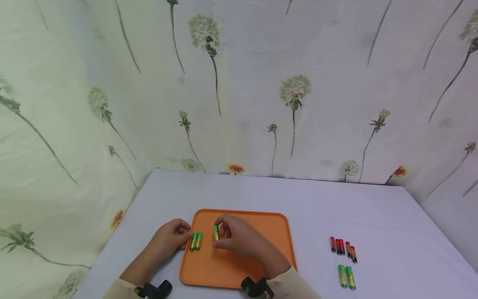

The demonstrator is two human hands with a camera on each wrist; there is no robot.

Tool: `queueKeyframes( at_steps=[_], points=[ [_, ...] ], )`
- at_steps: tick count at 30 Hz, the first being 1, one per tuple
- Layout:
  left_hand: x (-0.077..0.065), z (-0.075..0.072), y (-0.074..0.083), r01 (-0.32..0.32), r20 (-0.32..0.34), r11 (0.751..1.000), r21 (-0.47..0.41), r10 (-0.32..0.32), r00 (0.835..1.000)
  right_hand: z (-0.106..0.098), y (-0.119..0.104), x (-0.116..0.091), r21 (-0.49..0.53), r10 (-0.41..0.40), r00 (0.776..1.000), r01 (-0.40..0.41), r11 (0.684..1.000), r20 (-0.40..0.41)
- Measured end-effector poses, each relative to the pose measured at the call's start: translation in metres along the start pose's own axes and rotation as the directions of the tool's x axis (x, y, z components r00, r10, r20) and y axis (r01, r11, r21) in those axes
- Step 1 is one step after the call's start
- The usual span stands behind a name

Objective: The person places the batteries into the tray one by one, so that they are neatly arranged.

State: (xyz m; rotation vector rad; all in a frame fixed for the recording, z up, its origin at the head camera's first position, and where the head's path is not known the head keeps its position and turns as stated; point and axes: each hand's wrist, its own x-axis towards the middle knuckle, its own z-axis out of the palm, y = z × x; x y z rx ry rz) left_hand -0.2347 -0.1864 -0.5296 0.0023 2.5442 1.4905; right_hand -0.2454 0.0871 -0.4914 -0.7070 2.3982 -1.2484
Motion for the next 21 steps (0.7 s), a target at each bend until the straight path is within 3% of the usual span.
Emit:
queueKeyframes(
  at_steps=[11,21],
  points=[
    [0.000,-0.001,-0.001,-0.027,-0.004,1.000,-0.001,0.027,1.000,0.017,-0.003,0.017,-0.086,0.008,1.000,-0.005,0.996,0.028],
    [0.001,-0.001,0.001,-0.017,0.009,1.000,-0.002,0.017,1.000,0.029,-0.007,0.026,-0.191,0.095,0.995,-0.086,0.978,0.039]
  ],
)
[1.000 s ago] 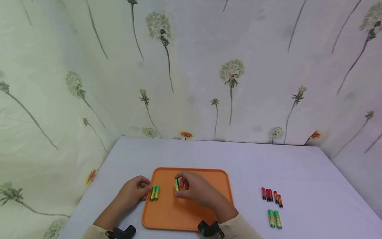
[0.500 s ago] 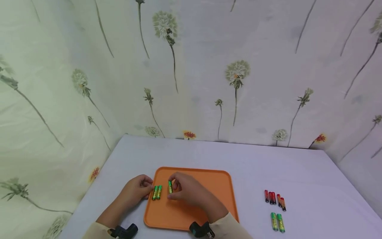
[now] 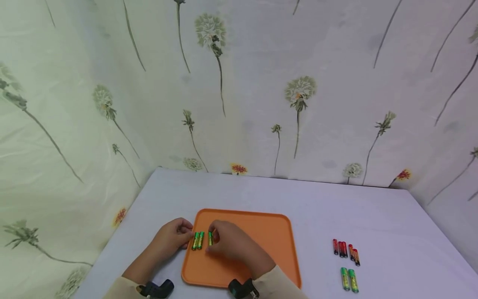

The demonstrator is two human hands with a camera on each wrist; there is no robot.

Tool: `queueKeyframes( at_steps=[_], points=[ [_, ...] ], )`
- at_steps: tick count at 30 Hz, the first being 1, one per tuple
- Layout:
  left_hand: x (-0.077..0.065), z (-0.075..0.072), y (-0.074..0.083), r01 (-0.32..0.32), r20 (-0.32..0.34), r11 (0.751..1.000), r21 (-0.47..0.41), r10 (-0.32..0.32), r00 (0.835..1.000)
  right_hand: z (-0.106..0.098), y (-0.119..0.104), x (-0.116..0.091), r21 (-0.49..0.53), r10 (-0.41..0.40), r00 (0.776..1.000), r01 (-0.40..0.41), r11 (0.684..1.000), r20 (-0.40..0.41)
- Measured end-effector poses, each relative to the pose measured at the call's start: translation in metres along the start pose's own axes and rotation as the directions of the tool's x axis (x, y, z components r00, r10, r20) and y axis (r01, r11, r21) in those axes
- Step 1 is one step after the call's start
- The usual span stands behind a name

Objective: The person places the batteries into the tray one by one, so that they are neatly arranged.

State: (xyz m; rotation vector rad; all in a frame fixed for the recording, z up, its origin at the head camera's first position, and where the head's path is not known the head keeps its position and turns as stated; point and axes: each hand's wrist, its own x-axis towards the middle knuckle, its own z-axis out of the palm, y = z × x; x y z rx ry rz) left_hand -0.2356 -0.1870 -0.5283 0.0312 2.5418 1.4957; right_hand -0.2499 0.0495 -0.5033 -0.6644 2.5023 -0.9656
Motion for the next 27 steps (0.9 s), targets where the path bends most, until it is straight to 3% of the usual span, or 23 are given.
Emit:
queueKeyframes(
  at_steps=[7,27],
  points=[
    [0.000,0.000,0.000,0.004,0.005,1.000,-0.005,-0.004,1.000,0.005,-0.005,0.005,-0.043,0.043,0.999,-0.043,0.998,0.006],
    [0.003,0.000,-0.003,-0.010,0.009,1.000,0.001,0.010,1.000,0.013,-0.021,0.010,-0.134,0.051,0.998,-0.054,0.989,-0.022]
  ],
)
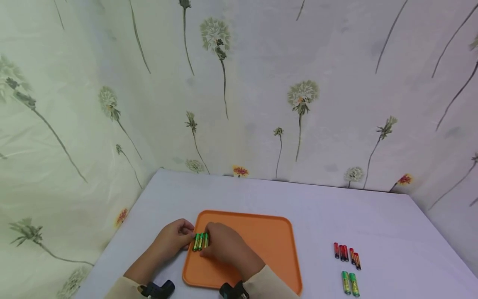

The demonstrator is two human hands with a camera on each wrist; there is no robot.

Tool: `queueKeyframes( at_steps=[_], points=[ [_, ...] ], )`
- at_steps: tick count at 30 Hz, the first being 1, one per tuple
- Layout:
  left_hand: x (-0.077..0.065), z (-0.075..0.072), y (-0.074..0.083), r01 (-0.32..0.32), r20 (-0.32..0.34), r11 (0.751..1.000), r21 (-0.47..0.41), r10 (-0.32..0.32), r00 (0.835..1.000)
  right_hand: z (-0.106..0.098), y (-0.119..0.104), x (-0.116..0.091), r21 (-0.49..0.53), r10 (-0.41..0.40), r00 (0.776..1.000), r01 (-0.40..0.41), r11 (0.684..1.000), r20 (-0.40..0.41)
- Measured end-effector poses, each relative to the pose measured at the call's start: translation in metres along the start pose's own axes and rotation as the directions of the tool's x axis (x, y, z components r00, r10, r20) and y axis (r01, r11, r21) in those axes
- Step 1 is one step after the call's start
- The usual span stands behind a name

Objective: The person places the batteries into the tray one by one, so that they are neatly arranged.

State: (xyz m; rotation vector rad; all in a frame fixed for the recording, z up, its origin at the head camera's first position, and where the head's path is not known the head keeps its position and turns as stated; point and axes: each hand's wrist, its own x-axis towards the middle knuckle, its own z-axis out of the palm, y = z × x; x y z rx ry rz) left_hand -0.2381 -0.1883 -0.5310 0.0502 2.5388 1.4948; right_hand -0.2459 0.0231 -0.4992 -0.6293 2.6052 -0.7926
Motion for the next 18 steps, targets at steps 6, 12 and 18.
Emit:
queueKeyframes(
  at_steps=[6,12,18],
  points=[
    [0.0015,-0.0013,-0.0021,0.003,-0.002,1.000,0.008,-0.003,1.000,0.0053,-0.0030,0.0042,-0.036,-0.001,1.000,0.000,0.999,-0.024],
    [0.0001,-0.0015,-0.0012,0.003,-0.006,1.000,0.012,-0.003,1.000,0.0089,-0.0050,0.0056,-0.034,0.023,0.999,-0.024,0.999,-0.036],
    [-0.0013,-0.0006,-0.0008,-0.008,-0.006,1.000,0.012,0.008,1.000,0.0089,-0.0052,0.0045,0.001,0.035,0.999,-0.035,0.999,-0.035]
  ],
)
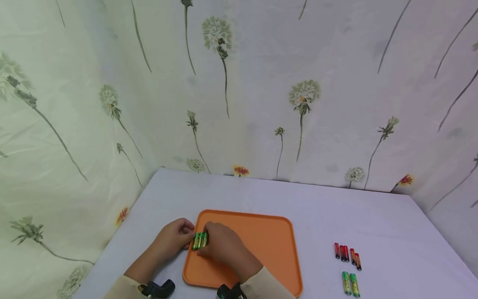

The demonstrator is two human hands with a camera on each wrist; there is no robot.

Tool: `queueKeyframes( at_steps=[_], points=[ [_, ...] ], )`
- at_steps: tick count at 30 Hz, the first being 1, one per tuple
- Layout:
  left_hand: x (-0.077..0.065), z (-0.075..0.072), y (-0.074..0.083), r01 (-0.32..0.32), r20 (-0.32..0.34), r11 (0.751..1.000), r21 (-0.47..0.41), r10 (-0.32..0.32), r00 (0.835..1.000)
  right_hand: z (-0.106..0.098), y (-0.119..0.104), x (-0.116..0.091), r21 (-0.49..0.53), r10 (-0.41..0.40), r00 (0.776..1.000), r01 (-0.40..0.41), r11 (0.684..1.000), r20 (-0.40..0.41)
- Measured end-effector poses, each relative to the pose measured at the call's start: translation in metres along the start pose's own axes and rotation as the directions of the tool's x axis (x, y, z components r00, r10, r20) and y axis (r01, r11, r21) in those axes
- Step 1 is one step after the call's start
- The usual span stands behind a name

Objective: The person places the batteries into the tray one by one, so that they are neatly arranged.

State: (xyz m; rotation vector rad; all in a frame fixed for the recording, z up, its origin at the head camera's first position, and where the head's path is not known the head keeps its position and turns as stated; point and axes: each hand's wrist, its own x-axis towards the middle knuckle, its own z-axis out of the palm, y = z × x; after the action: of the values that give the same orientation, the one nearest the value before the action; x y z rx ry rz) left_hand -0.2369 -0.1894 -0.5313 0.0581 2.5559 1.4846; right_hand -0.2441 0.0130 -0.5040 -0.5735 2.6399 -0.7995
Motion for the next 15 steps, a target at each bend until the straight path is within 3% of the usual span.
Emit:
queueKeyframes(
  at_steps=[15],
  points=[
    [-0.0023,0.0002,0.0034,-0.005,0.006,1.000,-0.005,0.005,1.000,-0.0028,0.0021,-0.0040,0.051,-0.008,1.000,0.007,0.999,0.013]
  ],
)
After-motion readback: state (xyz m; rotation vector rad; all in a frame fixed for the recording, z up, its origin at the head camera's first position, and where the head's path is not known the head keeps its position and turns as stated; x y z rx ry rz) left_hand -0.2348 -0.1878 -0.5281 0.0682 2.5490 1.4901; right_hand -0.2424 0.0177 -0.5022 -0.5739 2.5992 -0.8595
